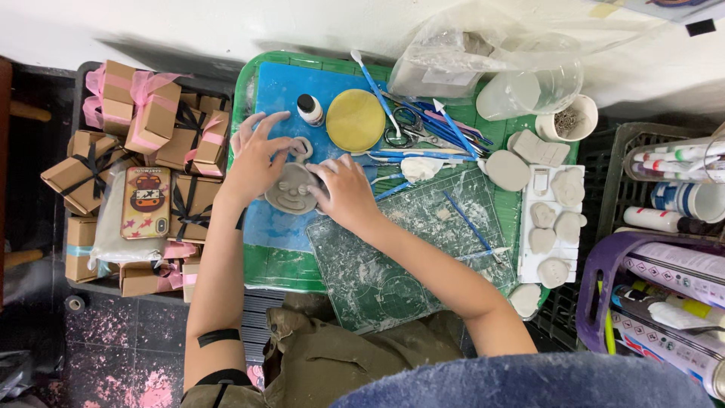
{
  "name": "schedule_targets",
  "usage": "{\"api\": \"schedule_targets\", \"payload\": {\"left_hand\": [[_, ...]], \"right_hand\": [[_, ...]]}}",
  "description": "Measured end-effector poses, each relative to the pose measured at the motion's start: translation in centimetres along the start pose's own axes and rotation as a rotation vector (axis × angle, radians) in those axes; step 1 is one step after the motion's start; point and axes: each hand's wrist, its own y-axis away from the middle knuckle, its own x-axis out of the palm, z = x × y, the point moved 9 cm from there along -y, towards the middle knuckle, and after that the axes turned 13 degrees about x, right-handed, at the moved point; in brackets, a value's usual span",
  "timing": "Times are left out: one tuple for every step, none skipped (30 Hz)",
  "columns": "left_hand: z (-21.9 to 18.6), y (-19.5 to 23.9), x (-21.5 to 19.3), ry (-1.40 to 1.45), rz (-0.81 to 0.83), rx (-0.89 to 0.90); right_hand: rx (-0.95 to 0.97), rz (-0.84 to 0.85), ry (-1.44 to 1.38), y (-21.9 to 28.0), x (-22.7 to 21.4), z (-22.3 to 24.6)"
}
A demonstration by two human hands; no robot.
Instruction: The person assembles and details a small clay face figure by hand and using a thin blue brush. They attach clay ears to a round face base, smooth the edges with their fingers, and then use the brush to apply a liquid substance around the features and edges.
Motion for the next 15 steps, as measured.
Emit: {"api": "schedule_targets", "payload": {"left_hand": [[-0.1,0.0,-0.1,0.0,0.001,-0.001],[-0.2,0.0,-0.2,-0.005,-0.005,-0.001],[-0.4,0.0,-0.4,-0.01,-0.011,-0.001],[-0.6,0.1,-0.6,-0.011,-0.009,-0.001],[-0.6,0.1,-0.8,0.029,-0.017,-0.021],[-0.6,0.1,-1.0,0.068,-0.025,-0.041],[-0.8,0.2,-1.2,0.071,-0.022,-0.041],[-0.9,0.3,-1.5,0.079,-0.024,-0.045],[-1.0,0.4,-1.6,0.088,-0.028,-0.051],[-1.3,0.4,-1.6,0.091,-0.025,-0.051],[-1.5,0.3,-1.3,0.06,0.008,-0.042],[-1.7,0.3,-1.2,0.03,0.04,-0.033],[-1.8,0.3,-1.3,0.03,0.04,-0.033],[-1.8,0.3,-1.4,0.051,0.037,-0.039],[-1.8,0.4,-1.4,0.074,0.034,-0.045]], "right_hand": [[0.004,-0.001,-0.016,0.0,-0.2,0.0],[0.008,-0.002,-0.032,-0.1,-0.5,-0.1],[0.009,-0.002,-0.034,-0.1,-0.7,-0.1],[0.027,-0.002,-0.054,-0.1,-1.2,-0.3],[0.045,-0.005,-0.074,-0.1,-1.7,-0.6],[0.046,-0.006,-0.075,-0.1,-2.1,-0.8],[0.042,-0.038,-0.061,0.1,-2.9,-1.0],[0.037,-0.07,-0.048,0.3,-3.4,-1.1],[0.041,-0.068,-0.048,0.3,-3.6,-1.4],[0.109,0.038,-0.026,0.3,-2.8,-2.2],[0.173,0.143,-0.004,0.3,-1.8,-2.9],[0.174,0.144,-0.005,0.4,-1.6,-3.1],[0.113,0.114,0.001,0.4,-1.7,-2.7],[0.053,0.084,0.007,0.5,-1.6,-2.4],[0.054,0.084,0.008,0.7,-1.4,-2.7]]}}
